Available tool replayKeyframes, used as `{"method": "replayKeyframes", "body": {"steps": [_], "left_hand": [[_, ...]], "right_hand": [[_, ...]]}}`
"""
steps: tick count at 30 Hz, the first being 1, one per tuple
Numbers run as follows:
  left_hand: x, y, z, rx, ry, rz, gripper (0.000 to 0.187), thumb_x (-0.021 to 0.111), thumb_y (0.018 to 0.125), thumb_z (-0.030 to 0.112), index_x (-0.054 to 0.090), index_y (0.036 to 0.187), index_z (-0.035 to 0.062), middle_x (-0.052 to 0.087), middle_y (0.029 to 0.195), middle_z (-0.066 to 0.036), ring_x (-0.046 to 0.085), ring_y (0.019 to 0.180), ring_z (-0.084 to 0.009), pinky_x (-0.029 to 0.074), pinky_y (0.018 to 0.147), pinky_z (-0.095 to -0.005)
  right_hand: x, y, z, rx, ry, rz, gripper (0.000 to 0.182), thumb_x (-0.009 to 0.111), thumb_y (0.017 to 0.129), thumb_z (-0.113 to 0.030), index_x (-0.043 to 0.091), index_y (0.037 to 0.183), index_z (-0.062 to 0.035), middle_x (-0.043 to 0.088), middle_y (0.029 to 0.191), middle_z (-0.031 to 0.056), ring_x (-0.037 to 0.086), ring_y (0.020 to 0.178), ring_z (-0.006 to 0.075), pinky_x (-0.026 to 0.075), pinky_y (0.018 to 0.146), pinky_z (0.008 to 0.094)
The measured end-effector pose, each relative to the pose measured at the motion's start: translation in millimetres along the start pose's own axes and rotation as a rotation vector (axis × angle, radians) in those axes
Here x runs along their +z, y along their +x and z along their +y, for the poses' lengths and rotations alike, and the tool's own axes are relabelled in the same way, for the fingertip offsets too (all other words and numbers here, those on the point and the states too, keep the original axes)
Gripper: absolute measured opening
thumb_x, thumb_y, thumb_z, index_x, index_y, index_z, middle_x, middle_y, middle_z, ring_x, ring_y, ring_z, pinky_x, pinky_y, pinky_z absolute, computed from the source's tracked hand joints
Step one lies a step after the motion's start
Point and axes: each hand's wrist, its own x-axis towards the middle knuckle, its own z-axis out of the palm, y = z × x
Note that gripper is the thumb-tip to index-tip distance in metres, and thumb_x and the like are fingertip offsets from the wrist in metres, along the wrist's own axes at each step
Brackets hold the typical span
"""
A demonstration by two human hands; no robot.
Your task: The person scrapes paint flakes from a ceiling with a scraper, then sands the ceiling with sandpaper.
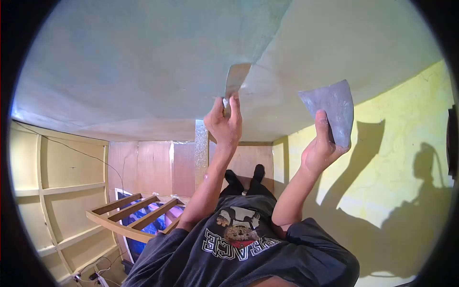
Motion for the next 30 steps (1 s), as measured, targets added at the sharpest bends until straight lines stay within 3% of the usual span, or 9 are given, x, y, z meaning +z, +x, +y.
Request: {"method": "replayKeyframes", "body": {"steps": [9,13,17,21,24,27,30], "left_hand": [[-2.7,-2.4,3.2,0.014,-0.018,0.005,0.022,0.07,0.097,0.019,0.069,0.087,-0.0004,0.05,0.057,-0.008,0.038,0.054,-0.0076,0.034,0.049,-0.0294],[-6.5,-9.3,-18.4,-0.061,0.132,-0.08,0.015,0.07,0.096,0.016,0.072,0.094,0.0006,0.063,0.063,-0.009,0.048,0.055,-0.0062,0.039,0.052,-0.0277],[-2.5,0.8,-9.2,0.068,-0.029,0.011,0.013,0.072,0.095,0.016,0.073,0.092,0.0034,0.059,0.057,-0.01,0.048,0.05,-0.0078,0.038,0.049,-0.0293],[-5.0,-2.1,-16.0,-0.006,0.07,-0.029,0.013,0.071,0.094,0.015,0.073,0.093,0.0027,0.062,0.063,-0.012,0.05,0.052,-0.0075,0.04,0.05,-0.0284],[-1.7,-0.7,-10.3,0.036,-0.008,-0.007,0.027,0.068,0.101,0.02,0.068,0.086,-0.0027,0.046,0.064,0.006,0.036,0.061,-0.0027,0.027,0.052,-0.0235],[-10.4,-5.9,-24.6,-0.144,-0.053,-0.12,0.036,0.065,0.103,0.029,0.069,0.084,-0.0008,0.046,0.064,0.005,0.038,0.062,-0.0039,0.028,0.054,-0.0236],[-23.0,-3.9,-12.5,-0.303,-0.307,-0.157,0.047,0.056,0.107,0.04,0.067,0.082,0.0018,0.049,0.066,0.003,0.042,0.063,-0.0059,0.031,0.057,-0.0247]], "right_hand": [[0.8,-2.2,-0.6,0.015,0.006,-0.002,0.019,0.084,0.082,-0.006,0.073,0.093,0.0057,0.073,0.087,0.0075,0.065,0.081,0.0143,0.05,0.077,0.0308],[0.4,2.3,-1.1,-0.002,-0.002,-0.018,0.019,0.084,0.082,-0.005,0.073,0.093,0.0061,0.073,0.088,0.0076,0.065,0.082,0.015,0.051,0.078,0.0318],[3.5,-2.2,-5.3,0.037,0.025,-0.01,0.018,0.084,0.082,-0.005,0.072,0.092,0.0059,0.073,0.087,0.0072,0.063,0.078,0.014,0.05,0.075,0.031],[0.2,2.5,-1.4,-0.014,-0.004,-0.028,0.018,0.084,0.082,-0.005,0.073,0.092,0.0059,0.073,0.087,0.0079,0.063,0.078,0.0133,0.05,0.074,0.0311],[-0.3,1.5,-0.5,-0.008,0.001,-0.011,0.018,0.084,0.082,-0.005,0.073,0.091,0.0056,0.073,0.086,0.0071,0.062,0.077,0.0131,0.05,0.073,0.0306],[2.5,1.0,-2.2,0.042,0.015,0.002,0.019,0.084,0.082,-0.006,0.073,0.092,0.0056,0.073,0.087,0.0064,0.063,0.079,0.0131,0.049,0.075,0.0299],[1.6,1.6,-0.6,0.029,-0.001,-0.009,0.02,0.085,0.081,-0.005,0.073,0.093,0.0052,0.073,0.087,0.0061,0.063,0.08,0.013,0.049,0.075,0.0295]]}}
